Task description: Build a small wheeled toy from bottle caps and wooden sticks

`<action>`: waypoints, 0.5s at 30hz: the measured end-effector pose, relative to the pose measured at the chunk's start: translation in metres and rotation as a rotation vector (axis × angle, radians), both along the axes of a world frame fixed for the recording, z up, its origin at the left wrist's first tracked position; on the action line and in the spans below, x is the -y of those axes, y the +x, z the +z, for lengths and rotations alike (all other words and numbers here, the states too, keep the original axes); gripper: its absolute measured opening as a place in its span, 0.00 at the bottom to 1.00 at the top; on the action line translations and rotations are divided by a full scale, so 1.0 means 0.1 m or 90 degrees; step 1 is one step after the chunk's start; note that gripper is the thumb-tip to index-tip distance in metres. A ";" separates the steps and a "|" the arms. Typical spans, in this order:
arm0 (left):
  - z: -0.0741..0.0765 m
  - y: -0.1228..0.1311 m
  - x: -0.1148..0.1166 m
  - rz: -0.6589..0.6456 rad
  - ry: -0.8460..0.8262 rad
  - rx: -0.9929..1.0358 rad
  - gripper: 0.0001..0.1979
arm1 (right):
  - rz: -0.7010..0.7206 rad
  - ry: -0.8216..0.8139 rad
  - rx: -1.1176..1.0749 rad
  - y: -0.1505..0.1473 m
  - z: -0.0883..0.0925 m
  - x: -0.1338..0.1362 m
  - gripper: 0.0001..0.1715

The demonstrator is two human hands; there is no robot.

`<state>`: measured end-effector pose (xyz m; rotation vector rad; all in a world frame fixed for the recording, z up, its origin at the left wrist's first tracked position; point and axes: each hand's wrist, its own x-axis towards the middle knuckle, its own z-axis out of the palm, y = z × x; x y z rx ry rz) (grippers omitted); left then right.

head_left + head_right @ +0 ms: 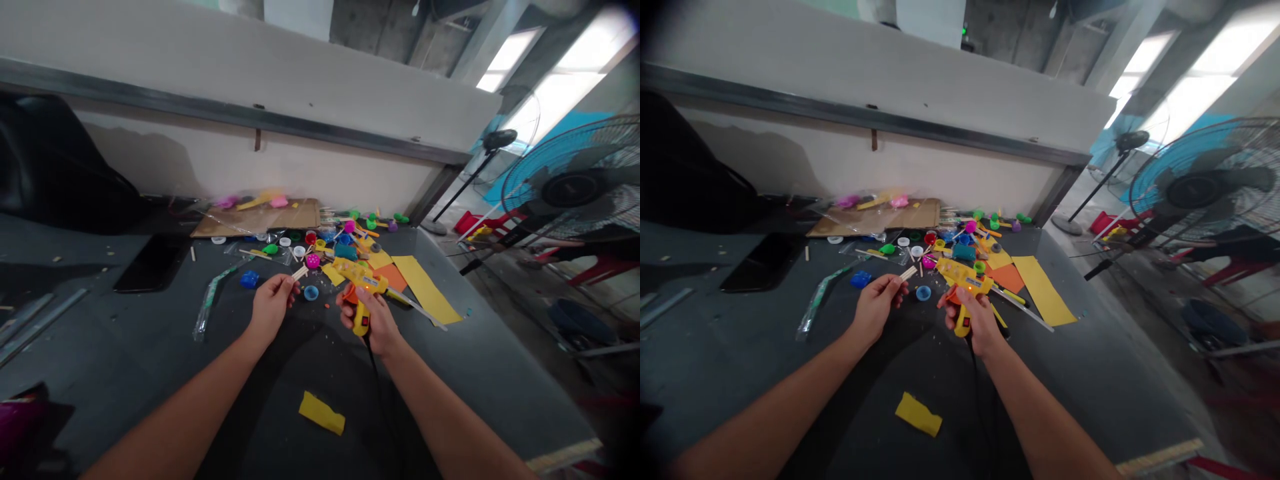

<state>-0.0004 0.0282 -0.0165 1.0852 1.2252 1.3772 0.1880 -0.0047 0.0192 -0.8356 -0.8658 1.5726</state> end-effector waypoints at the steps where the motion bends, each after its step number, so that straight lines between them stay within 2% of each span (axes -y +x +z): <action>1: 0.01 0.00 0.01 0.000 -0.004 0.017 0.13 | -0.008 -0.003 -0.006 0.00 0.01 0.00 0.14; 5: 0.04 0.01 0.04 -0.048 0.019 0.010 0.13 | -0.080 -0.018 0.021 -0.02 -0.01 -0.03 0.15; 11: 0.04 0.04 0.10 -0.146 0.079 -0.165 0.13 | -0.143 -0.064 0.102 -0.08 -0.07 -0.06 0.18; 15: 0.08 0.05 0.13 -0.168 0.187 -0.285 0.11 | -0.161 -0.067 0.117 -0.08 -0.08 -0.05 0.19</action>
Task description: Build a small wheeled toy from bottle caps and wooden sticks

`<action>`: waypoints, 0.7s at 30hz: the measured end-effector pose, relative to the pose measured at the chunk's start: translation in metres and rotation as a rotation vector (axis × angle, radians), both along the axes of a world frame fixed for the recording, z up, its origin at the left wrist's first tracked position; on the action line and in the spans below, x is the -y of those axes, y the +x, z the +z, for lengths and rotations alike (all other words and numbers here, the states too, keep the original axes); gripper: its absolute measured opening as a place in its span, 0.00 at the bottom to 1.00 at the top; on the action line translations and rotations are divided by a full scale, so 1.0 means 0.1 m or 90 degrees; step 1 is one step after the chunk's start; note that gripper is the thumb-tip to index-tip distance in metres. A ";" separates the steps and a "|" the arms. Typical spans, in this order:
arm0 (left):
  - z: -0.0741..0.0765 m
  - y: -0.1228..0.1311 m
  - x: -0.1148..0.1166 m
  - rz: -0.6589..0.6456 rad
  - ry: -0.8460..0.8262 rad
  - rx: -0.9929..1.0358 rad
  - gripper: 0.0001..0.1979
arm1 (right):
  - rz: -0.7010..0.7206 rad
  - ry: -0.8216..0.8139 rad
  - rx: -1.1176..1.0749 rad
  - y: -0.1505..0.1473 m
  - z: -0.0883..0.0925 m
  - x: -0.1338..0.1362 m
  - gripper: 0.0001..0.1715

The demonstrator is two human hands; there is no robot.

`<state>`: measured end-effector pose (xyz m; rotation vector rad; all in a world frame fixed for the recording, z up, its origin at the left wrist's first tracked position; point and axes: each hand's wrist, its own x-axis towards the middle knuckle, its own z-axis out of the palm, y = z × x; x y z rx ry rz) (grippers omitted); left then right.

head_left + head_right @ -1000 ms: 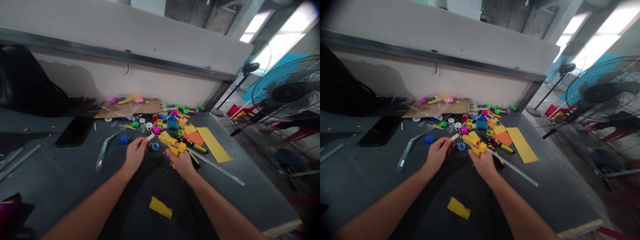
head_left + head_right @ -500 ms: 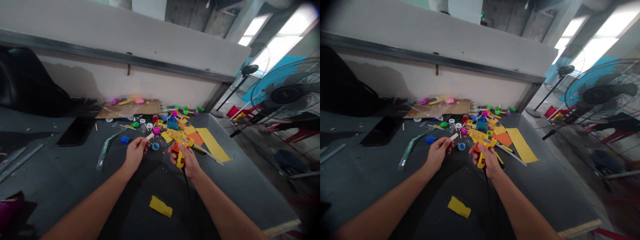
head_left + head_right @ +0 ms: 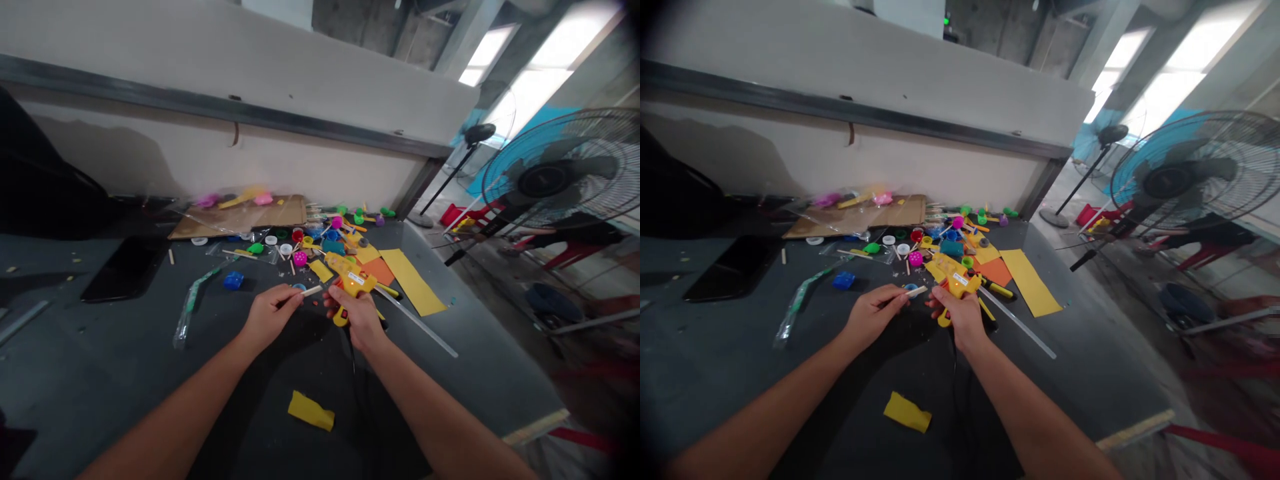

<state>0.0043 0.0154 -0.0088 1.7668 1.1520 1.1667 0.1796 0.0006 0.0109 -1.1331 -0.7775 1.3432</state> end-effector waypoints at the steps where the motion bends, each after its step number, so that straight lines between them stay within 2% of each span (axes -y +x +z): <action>1: 0.01 0.00 0.01 -0.012 0.035 -0.020 0.11 | -0.006 0.005 0.010 0.00 0.00 0.00 0.19; 5: 0.03 0.02 0.03 -0.036 0.117 -0.057 0.10 | -0.014 0.031 0.054 -0.01 -0.02 0.01 0.17; 9: 0.02 0.03 0.03 -0.003 0.111 -0.054 0.10 | -0.020 0.044 0.106 -0.02 -0.02 0.03 0.15; 12: 0.00 0.02 0.03 0.015 0.051 -0.030 0.09 | -0.022 0.058 0.160 -0.02 0.00 0.04 0.14; 18: -0.05 0.04 0.01 0.007 -0.141 0.080 0.13 | -0.018 0.111 0.301 -0.02 -0.01 0.04 0.13; 21: -0.05 0.05 -0.01 0.022 -0.181 0.137 0.14 | -0.028 0.114 0.331 0.00 -0.04 0.03 0.14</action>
